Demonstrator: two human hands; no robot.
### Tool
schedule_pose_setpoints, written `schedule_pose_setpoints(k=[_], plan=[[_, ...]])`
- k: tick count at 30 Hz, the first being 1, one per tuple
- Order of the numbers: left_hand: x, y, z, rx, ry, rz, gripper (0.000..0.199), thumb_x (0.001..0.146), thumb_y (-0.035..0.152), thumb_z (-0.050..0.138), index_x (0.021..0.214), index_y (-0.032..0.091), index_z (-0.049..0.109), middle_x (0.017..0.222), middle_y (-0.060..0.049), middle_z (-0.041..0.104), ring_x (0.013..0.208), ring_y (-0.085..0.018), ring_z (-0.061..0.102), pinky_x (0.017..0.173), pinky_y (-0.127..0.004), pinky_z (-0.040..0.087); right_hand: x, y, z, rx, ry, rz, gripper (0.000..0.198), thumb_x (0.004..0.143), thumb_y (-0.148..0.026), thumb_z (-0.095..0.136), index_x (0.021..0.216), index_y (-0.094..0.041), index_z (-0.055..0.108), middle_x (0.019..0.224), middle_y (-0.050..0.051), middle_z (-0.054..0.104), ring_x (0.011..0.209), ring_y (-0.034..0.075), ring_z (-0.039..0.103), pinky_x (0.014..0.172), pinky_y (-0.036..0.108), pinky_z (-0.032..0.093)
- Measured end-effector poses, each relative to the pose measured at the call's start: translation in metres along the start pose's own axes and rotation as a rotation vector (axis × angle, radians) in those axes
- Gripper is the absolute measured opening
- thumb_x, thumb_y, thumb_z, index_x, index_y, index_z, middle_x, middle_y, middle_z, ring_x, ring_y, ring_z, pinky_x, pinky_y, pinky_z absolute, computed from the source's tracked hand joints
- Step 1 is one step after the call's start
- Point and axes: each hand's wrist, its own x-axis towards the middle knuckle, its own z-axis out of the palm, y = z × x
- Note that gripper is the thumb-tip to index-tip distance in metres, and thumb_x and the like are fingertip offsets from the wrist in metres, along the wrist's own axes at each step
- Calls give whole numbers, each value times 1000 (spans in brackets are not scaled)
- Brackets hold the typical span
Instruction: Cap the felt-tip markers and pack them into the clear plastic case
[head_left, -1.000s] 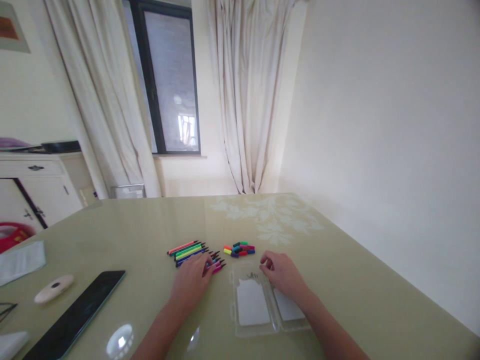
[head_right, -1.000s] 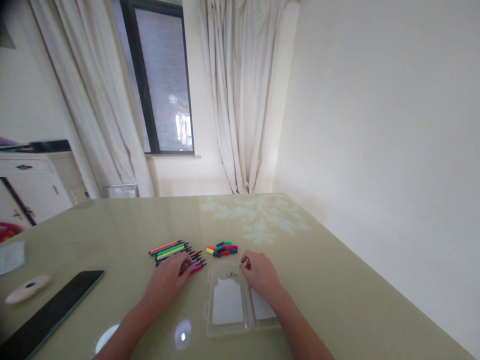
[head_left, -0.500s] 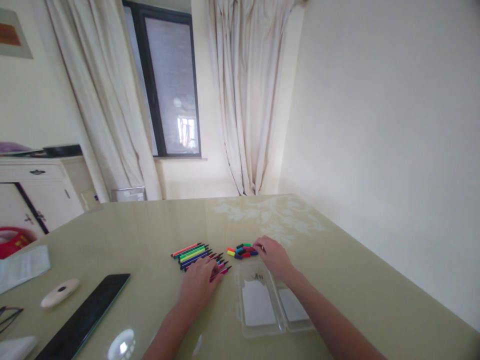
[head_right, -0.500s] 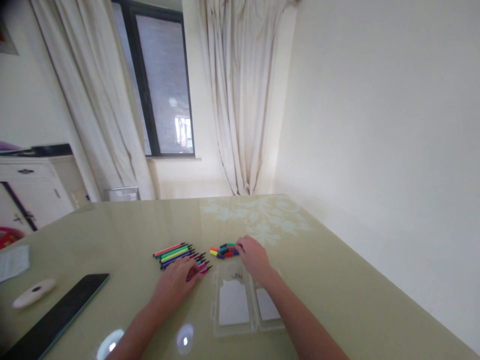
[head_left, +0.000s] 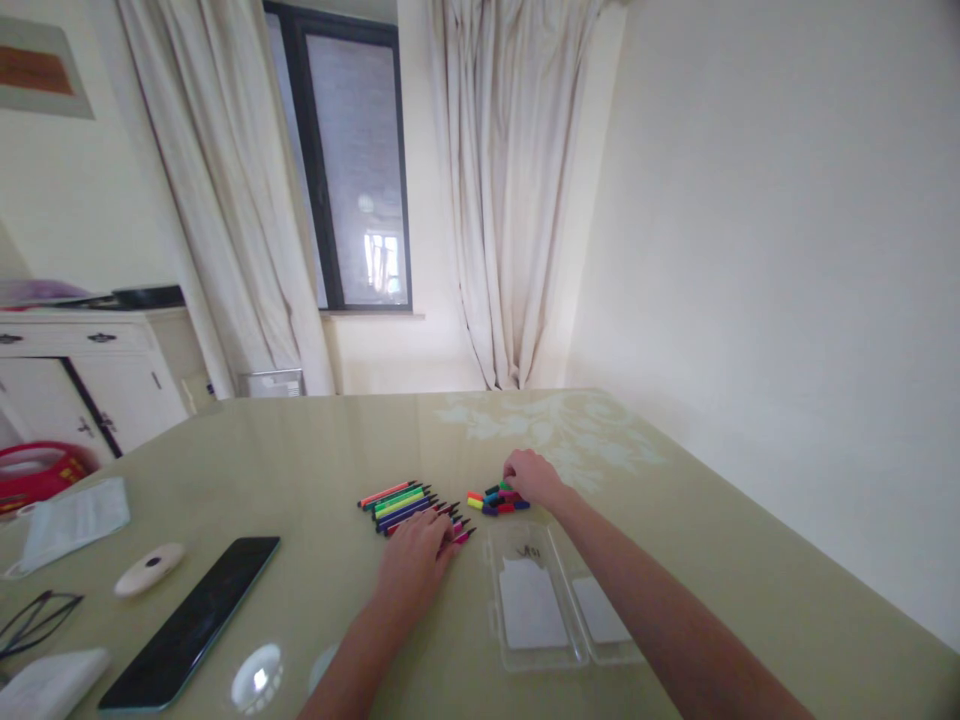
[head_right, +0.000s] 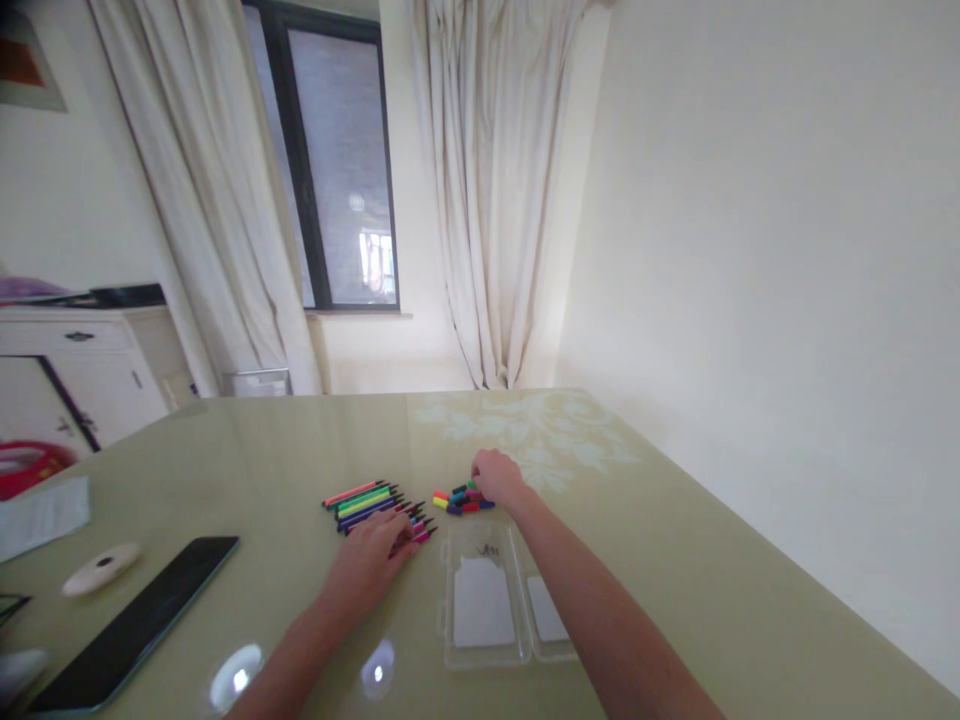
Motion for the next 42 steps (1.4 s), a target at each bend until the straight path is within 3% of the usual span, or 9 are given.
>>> schedule_pose_setpoints(k=[21,42], plan=[[1,4,-3,4,0,5,15,96,25,55,89,22,68,106,-6,71,106,-24,62,91,-34,44,0,-2,-5,-62,-42,4,19,81,-27,76,99,-26,83,101,10,80,96,25,74,77,27,53],[2,2,-8,16,4,-1,16,97,26,59,91,21,73,106,-6,73,105,-25,64,88,-33,44,-2,-2,-7,-54,-39,36,19,80,-21,76,97,-25,82,104,10,79,96,25,74,76,27,53]])
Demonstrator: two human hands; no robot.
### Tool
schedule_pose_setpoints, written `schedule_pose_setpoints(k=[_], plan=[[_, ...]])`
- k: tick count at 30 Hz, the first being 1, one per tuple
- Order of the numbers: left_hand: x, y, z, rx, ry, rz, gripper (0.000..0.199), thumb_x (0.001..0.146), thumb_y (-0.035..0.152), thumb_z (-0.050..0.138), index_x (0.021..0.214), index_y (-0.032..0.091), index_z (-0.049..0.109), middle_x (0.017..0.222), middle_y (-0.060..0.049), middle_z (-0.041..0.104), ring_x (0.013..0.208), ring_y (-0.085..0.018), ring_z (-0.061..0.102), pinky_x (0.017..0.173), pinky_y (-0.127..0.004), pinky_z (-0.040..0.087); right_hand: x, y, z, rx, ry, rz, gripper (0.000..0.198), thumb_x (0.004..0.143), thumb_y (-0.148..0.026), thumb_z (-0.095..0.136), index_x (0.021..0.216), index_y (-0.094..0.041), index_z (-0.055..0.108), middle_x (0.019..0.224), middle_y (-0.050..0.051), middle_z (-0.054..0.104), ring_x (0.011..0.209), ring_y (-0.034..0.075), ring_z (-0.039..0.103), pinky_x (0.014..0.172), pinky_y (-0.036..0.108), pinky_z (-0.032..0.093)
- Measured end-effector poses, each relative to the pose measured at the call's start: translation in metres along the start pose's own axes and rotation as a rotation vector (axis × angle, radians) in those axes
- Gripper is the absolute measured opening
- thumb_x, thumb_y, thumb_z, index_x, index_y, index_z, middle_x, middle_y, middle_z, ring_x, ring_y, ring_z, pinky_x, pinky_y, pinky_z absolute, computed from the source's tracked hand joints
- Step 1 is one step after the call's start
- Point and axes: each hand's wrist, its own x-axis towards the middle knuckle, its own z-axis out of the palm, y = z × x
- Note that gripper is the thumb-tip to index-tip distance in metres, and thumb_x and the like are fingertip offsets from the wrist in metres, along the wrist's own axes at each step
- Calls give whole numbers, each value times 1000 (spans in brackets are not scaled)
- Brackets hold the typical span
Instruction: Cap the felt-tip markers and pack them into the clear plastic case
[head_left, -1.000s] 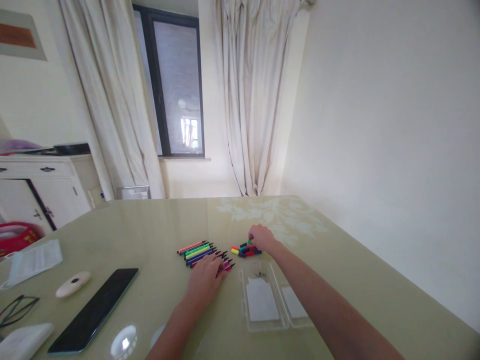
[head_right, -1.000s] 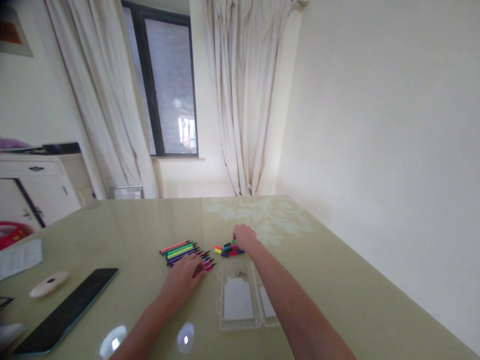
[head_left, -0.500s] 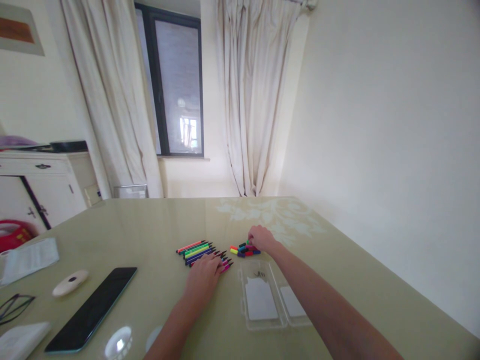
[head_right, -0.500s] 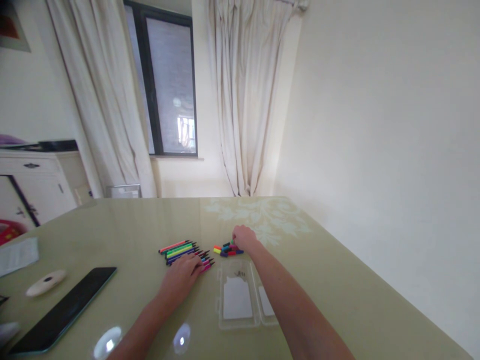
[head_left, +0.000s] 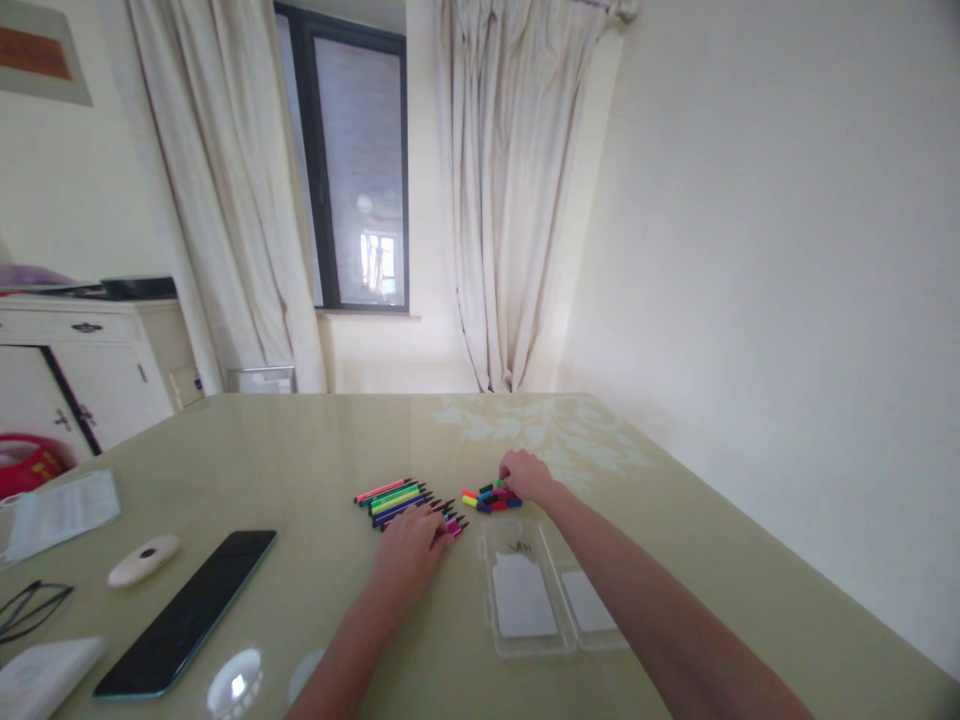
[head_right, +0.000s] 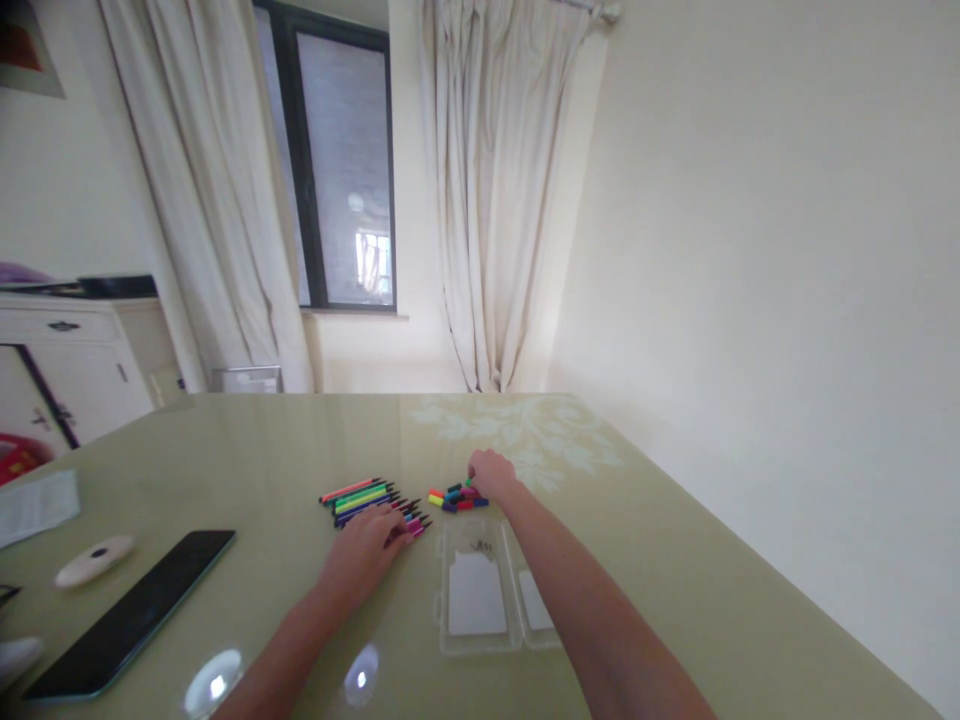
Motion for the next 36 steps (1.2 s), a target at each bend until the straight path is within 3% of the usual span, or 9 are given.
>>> schedule_pose_setpoints(k=[7,19,27,36], plan=[[-1,-2,3,5,-13,6,17,96,30,61,94,22,75,108,-7,72,106,-27,64,91,-35,44,0,6,-3,46,24,-52,18,87,-21,69,100,-23,81,105,8,79,99,21,72,76,24,49],[0,-6,6,-13,-38,4,15,95,29,61,96,23,75,109,-7,73,108,-27,64,92,-36,43,-5,24,-9,38,-65,-116,20,77,-14,73,91,-23,83,94,7,81,88,20,73,69,23,47],[-1,-5,3,-21,-43,28,14,93,29,63,96,22,75,109,-7,73,109,-27,64,94,-37,44,-10,22,-10,7,-68,-107,28,74,-10,69,92,-24,84,94,7,81,88,22,74,68,24,48],[-2,-8,11,-18,4,59,15,93,29,61,93,22,74,109,-8,73,109,-28,64,96,-39,44,-16,19,-12,-59,-66,-82,23,69,-9,74,87,-22,83,92,12,80,87,26,75,68,27,50]])
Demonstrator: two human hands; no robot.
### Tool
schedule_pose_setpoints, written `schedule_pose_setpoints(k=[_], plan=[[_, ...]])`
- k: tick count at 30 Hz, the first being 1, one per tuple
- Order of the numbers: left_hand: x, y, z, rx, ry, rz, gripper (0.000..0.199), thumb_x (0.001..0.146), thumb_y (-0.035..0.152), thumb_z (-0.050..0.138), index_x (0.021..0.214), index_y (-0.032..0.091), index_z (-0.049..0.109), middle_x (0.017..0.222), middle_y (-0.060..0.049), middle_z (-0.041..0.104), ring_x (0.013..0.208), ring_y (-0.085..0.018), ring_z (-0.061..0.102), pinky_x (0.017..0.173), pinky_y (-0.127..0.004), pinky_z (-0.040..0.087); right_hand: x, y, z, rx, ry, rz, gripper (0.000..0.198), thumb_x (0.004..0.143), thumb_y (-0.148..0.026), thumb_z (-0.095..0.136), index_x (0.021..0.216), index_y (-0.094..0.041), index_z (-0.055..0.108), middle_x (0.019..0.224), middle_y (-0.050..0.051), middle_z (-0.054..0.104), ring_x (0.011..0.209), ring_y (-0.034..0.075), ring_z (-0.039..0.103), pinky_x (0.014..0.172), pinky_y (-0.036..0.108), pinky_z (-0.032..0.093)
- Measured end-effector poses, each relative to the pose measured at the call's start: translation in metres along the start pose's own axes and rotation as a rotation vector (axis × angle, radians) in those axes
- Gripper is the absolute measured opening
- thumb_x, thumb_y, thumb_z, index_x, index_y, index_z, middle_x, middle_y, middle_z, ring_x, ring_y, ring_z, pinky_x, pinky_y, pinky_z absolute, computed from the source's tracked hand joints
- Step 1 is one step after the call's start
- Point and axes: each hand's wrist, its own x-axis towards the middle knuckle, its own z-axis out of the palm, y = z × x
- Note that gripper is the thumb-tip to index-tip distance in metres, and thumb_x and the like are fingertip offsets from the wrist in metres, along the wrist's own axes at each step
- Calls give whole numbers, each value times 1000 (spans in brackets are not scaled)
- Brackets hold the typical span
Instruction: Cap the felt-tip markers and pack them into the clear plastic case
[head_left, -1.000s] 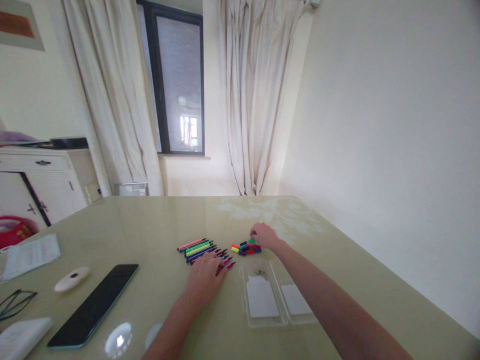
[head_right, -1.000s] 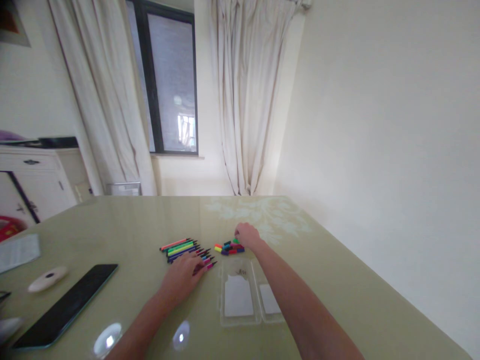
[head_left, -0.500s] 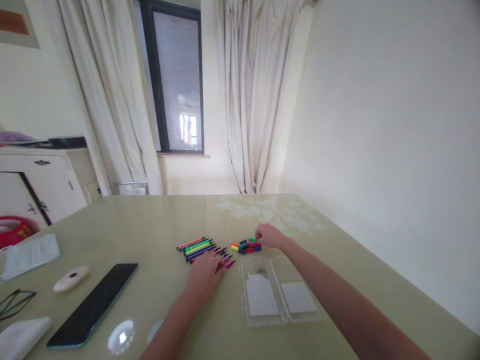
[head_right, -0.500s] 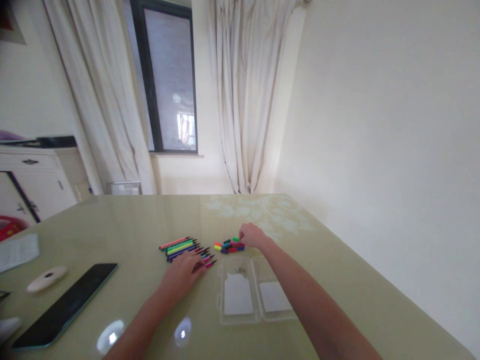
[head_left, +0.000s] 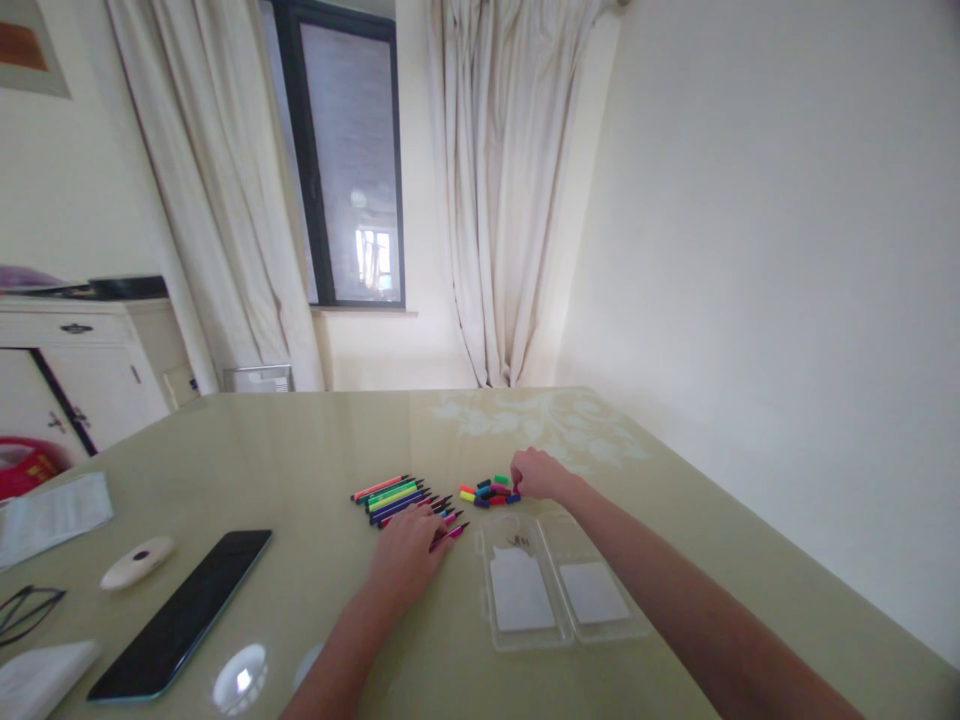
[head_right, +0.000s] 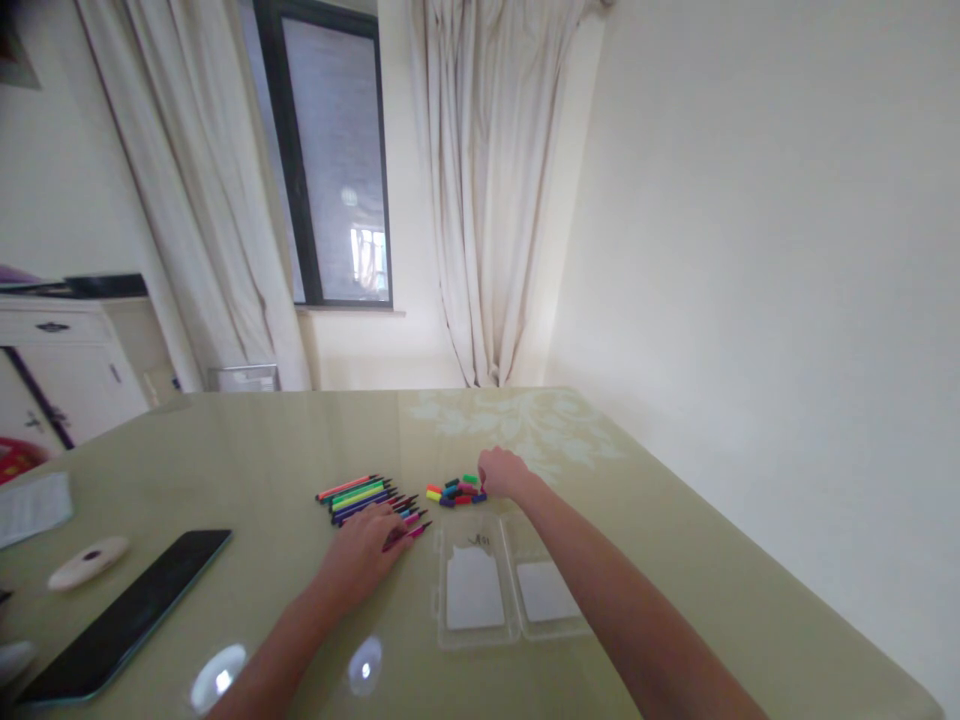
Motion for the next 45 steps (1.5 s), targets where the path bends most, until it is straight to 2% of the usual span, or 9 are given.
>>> schedule_pose_setpoints(k=[7,10,12,14,17,20,32,41,45], plan=[[1,5,-3,-31,75,26,17,97,31,56,90,22,70,101,-6,72,101,-27,64,91,-36,44,-10,7,1,62,97,59,11,74,-12,73,82,-18,78,93,14,78,88,27,73,70,30,49],[2,10,-5,-127,114,33,20,101,34,50,93,23,65,98,-5,72,96,-25,64,86,-35,44,-26,4,0,129,201,69,13,81,-18,70,93,-18,74,94,10,77,88,22,71,72,27,48],[2,14,-5,-228,128,17,20,102,36,47,99,24,63,99,-4,73,95,-24,66,84,-33,45,-42,-4,4,263,284,8,15,85,-24,67,99,-20,71,91,5,77,83,17,69,72,25,48],[2,17,-4,-337,137,-2,21,104,37,43,105,25,60,103,-4,73,97,-23,67,83,-32,46,-60,-14,11,638,393,-141,12,87,-27,66,94,-19,70,84,3,76,74,16,67,68,25,49],[2,22,-2,-443,148,15,24,105,38,40,112,26,59,108,-3,72,100,-22,67,86,-32,48,-80,-27,26,1044,464,-240,22,92,-39,64,98,-20,74,93,6,78,82,20,70,73,29,54],[1,25,-2,-466,155,65,25,105,38,40,114,26,60,112,-4,70,104,-22,65,91,-33,48,-90,-33,37,1193,505,-244,30,92,-47,65,103,-22,76,108,10,77,94,25,71,81,35,56],[-4,36,-5,-535,166,148,22,103,35,48,108,26,67,104,-3,71,98,-21,65,88,-30,50,-95,-35,44,1197,435,-304,18,88,-39,70,99,-27,80,108,8,77,115,28,65,92,38,53],[-4,41,5,-631,123,67,26,101,42,52,100,24,70,96,-4,74,89,-21,67,78,-29,52,-97,-32,44,1308,337,-249,16,81,-37,76,90,-24,81,78,3,74,71,19,64,67,29,49],[-4,45,-6,-643,87,114,31,102,44,50,111,25,72,103,-5,75,90,-21,67,79,-28,52,-95,-28,42,1460,269,-230,26,78,-45,80,90,-22,79,82,3,74,71,17,62,66,28,48]])
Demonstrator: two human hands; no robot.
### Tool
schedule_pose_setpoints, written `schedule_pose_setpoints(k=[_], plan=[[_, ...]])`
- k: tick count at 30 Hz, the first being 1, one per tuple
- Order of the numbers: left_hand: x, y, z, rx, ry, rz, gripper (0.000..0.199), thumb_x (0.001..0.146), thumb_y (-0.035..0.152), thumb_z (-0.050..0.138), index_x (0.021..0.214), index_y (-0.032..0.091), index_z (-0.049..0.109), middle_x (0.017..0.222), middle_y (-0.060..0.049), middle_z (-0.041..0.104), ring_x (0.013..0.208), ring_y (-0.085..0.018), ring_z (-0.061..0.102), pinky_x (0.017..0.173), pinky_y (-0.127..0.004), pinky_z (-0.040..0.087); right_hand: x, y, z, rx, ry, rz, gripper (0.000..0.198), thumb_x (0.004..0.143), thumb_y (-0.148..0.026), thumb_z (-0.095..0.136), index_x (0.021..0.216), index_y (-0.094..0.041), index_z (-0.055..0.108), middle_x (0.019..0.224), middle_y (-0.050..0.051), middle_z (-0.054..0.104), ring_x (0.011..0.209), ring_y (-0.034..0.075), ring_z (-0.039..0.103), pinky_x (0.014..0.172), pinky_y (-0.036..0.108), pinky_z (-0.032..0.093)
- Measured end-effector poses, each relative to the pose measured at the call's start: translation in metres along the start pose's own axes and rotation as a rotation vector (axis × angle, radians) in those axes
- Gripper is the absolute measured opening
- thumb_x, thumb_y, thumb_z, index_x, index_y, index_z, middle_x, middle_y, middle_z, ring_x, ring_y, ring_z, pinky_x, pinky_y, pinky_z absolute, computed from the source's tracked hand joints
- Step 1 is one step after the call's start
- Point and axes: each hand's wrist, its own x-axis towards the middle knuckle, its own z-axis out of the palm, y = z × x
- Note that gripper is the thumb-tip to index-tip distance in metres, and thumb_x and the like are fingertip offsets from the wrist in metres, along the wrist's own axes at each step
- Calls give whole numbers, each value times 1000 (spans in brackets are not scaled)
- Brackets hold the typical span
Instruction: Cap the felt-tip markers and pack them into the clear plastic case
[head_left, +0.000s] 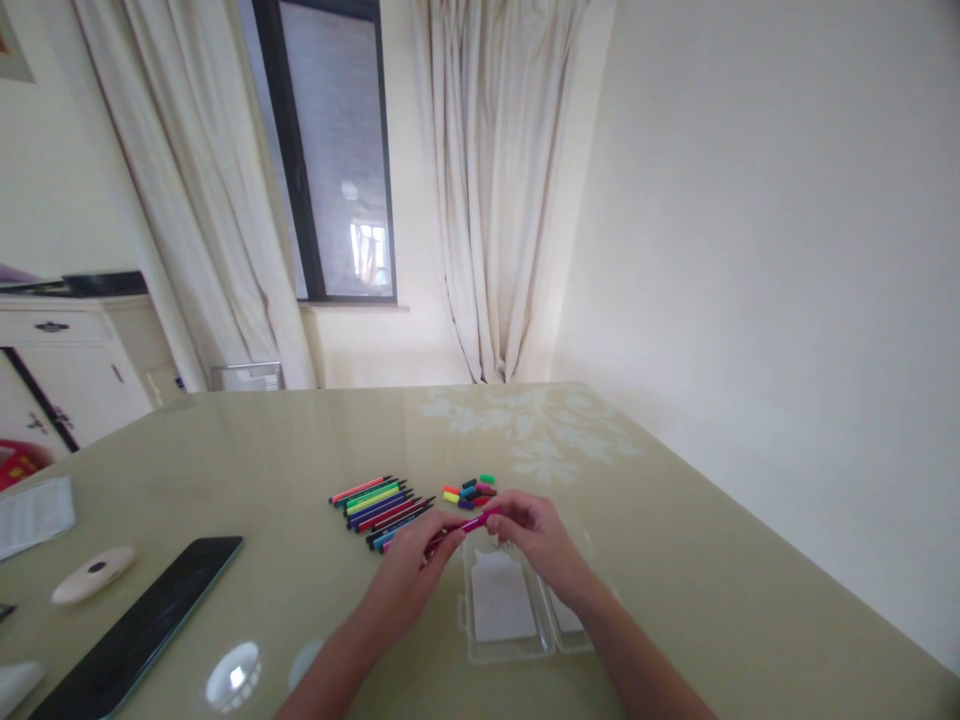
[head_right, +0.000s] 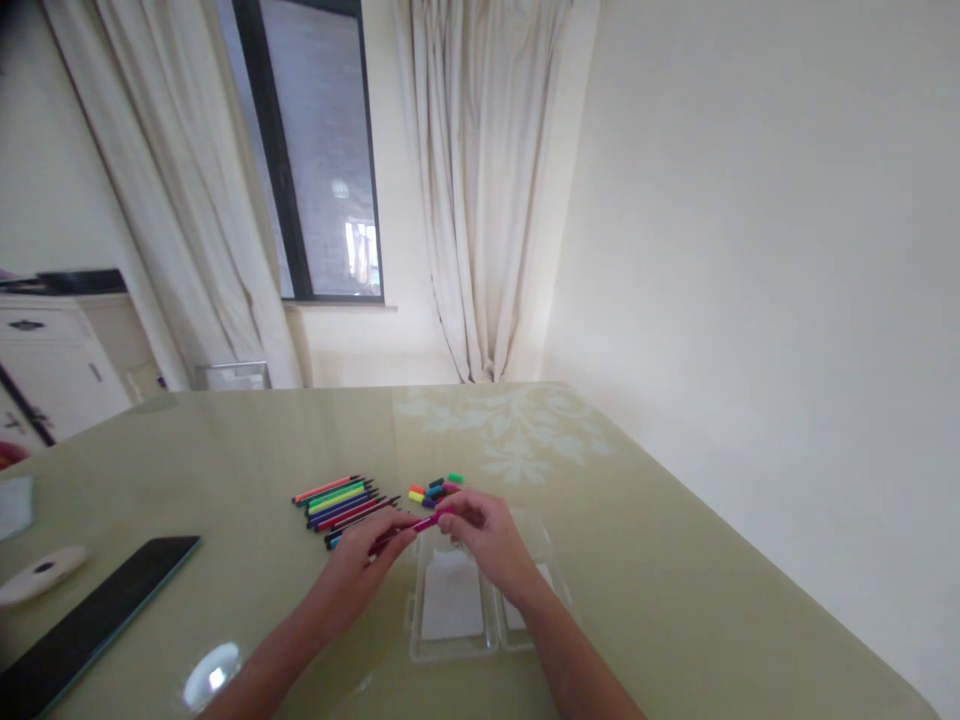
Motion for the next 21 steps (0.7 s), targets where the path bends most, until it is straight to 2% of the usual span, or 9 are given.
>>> schedule_pose_setpoints(k=[4,8,12,14,17,21], plan=[[-4,10,4,60,-60,27,34,100,43,55,127,27,69,105,-4,75,83,-19,65,79,-29,52,0,-2,-1,122,67,45,32,77,-49,81,94,-23,78,102,6,76,80,18,65,71,29,50],[-8,11,17,85,-70,-25,43,94,42,62,135,27,62,96,-2,74,75,-18,63,76,-29,52,-3,3,5,229,50,141,33,76,-51,82,94,-23,78,113,7,74,82,18,67,68,27,50],[-5,8,14,43,-63,-29,33,103,40,45,123,27,69,93,-3,75,83,-20,67,79,-29,51,-1,6,4,254,85,177,36,77,-52,81,98,-22,79,112,9,75,84,19,67,67,26,49],[-3,6,9,97,-48,-18,32,104,36,42,112,26,72,93,-3,74,88,-21,67,82,-30,49,0,6,0,255,110,189,40,77,-53,79,103,-22,80,114,9,75,86,20,66,67,26,49],[-4,3,5,212,-109,-6,24,101,33,49,101,25,71,97,-4,72,91,-21,65,82,-30,48,2,5,-6,240,113,193,43,78,-53,77,108,-23,79,115,10,76,89,21,66,66,26,49],[-10,3,10,271,-219,0,12,94,31,62,101,26,70,107,-4,67,98,-21,63,86,-30,47,1,3,-8,243,109,196,41,78,-52,76,108,-24,80,109,9,77,88,21,66,66,26,49]])
